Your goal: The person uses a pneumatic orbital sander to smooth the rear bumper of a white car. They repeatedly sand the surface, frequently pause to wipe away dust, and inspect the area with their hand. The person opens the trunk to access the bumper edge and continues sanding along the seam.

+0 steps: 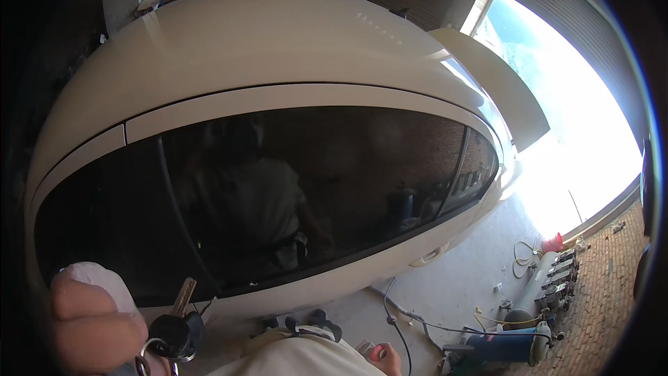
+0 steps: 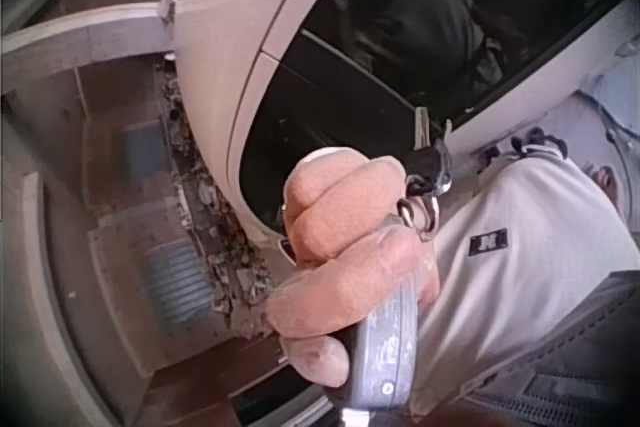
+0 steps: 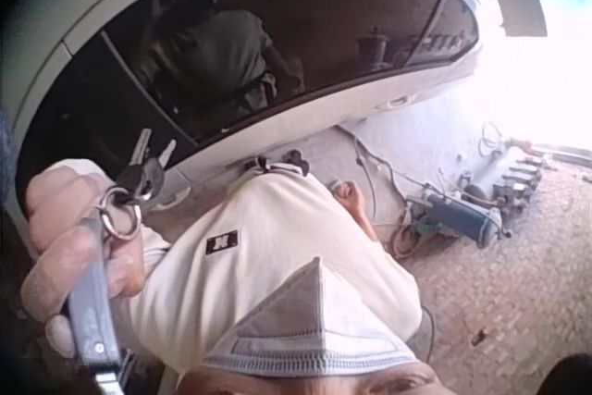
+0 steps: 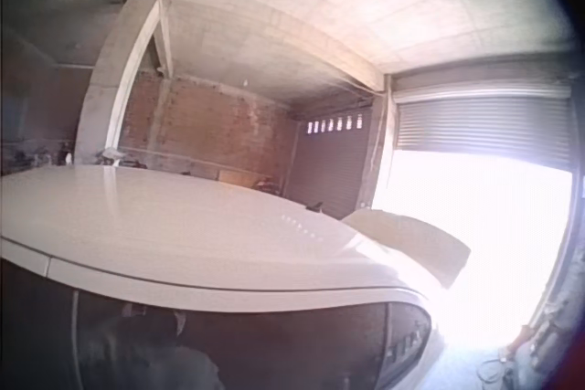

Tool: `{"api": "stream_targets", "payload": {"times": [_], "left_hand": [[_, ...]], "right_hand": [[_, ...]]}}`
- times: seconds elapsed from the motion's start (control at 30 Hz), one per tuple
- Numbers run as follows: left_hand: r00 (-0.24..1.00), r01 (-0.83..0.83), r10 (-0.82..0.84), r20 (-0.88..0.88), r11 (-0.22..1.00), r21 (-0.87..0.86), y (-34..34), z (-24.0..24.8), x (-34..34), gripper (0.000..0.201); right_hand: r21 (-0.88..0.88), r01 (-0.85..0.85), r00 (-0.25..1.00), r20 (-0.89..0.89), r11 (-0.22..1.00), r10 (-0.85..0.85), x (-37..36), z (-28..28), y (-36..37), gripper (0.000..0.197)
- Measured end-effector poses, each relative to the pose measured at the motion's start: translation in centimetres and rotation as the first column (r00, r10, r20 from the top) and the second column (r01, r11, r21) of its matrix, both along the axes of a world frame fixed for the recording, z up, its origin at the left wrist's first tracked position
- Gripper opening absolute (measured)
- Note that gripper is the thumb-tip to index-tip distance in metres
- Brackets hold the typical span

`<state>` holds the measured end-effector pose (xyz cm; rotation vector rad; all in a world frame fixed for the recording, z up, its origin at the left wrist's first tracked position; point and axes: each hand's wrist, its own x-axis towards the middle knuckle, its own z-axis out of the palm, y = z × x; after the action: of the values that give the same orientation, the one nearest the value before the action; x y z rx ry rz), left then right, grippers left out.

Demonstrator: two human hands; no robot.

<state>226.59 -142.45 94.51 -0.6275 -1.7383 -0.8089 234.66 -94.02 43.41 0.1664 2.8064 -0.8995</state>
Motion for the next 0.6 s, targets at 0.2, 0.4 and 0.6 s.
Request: {"api": "stream_targets", "payload": {"times": [0.2, 0.4, 0.6], "left_hand": [[0.998, -0.022, 0.014, -0.055, 0.990, -0.140, -6.0, -3.0, 2.1, 0.037], [0.980, -0.121, 0.169, 0.105, 0.927, -0.356, -8.5, -2.1, 4.7, 0.057], [0.986, -0.125, 0.155, 0.065, 0.935, -0.333, -9.0, -1.5, 4.1, 0.065]], "right_hand": [[-0.055, -0.011, 0.998, 0.062, 0.998, 0.014, -0.7, -0.7, 0.4, 0.061], [-0.008, -0.053, 0.998, 0.038, 0.999, 0.054, -1.3, -1.5, 0.6, 0.061], [-0.026, -0.070, 0.997, 0.012, 0.997, 0.070, -1.6, 0.4, -1.4, 0.061]]}}
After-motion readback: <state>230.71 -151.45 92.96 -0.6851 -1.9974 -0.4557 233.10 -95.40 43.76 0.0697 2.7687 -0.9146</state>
